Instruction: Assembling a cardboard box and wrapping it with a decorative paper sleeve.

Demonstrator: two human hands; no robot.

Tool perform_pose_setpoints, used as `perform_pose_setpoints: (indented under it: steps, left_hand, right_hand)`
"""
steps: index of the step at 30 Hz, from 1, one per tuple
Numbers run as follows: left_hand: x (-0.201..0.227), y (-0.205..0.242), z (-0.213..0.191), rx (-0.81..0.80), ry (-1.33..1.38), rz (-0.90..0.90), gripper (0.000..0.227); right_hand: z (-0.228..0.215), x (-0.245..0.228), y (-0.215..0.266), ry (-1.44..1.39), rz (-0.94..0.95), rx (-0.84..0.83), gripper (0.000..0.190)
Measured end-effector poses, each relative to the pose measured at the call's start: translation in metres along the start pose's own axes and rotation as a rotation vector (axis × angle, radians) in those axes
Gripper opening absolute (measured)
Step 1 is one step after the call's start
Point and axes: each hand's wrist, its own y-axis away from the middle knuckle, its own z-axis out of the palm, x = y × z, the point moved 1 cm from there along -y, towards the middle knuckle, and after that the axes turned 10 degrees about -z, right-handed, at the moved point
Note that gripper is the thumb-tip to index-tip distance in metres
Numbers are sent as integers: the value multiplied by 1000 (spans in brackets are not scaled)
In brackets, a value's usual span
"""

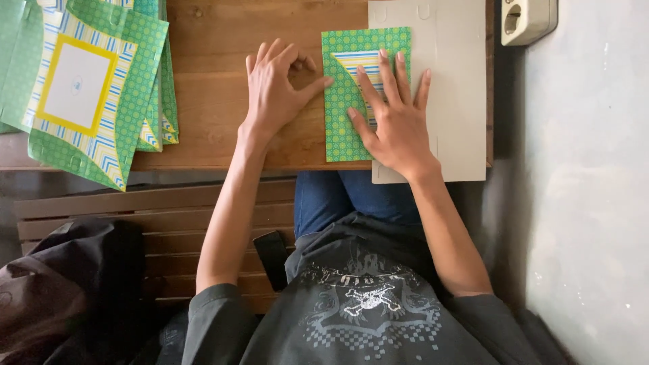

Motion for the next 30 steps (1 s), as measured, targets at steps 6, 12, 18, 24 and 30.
perform_pose_setpoints:
  steps: [6, 12, 18, 24, 30]
  left_hand:
    - [6, 25, -8, -52, -11, 21, 48]
    - [20, 57, -19, -99, -38, -14, 52]
    - [26, 65, -24, -118, -29, -69, 50]
    - [20, 47, -17, -58, -15, -67, 42]
    - [-6, -3, 9, 18, -26, -49, 40]
  right_hand:
    - [-2, -1, 0, -26, -6, 14, 61]
    - [-4, 0, -1, -38, 8, -3, 64]
    - [-1, 0, 0, -23, -5, 9, 63]
    - [-1, -1, 0, -22, -7, 4, 63]
    - [0, 0, -1, -10, 5, 5, 61]
